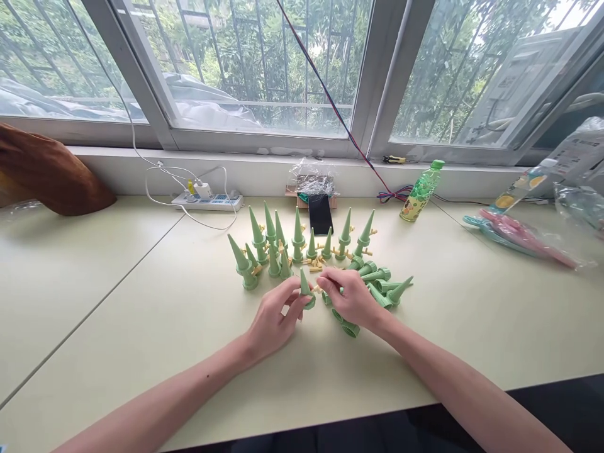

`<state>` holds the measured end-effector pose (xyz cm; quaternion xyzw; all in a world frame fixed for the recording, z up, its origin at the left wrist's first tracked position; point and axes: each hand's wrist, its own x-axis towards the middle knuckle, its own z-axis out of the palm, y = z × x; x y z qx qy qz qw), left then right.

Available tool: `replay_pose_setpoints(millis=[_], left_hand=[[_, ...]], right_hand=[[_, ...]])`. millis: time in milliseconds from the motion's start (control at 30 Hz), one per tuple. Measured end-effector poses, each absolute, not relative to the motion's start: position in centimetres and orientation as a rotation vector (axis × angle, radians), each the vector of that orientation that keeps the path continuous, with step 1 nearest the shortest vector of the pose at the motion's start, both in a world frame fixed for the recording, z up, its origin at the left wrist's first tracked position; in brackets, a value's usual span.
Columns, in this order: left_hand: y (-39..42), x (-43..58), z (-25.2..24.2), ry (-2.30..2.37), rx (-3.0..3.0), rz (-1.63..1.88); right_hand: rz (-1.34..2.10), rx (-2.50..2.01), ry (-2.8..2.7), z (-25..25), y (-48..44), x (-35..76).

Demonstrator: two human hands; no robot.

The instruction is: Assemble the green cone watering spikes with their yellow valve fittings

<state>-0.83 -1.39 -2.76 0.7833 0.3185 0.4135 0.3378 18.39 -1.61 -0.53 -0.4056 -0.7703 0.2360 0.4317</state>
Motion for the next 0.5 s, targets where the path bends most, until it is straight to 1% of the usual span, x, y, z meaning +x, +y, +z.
replay_pose_setpoints(millis=[333,500], left_hand=[[-1.35,-0.8,-2.5,0.84,2.228,1.172],[-1.36,-0.64,-2.45,0.917,2.126,1.201]], right_hand=[[0.571,-1.058,-1.935,-1.05,-1.38,18.4],[0.564,-1.091,-1.907,-1.07,-1.4,18.31]])
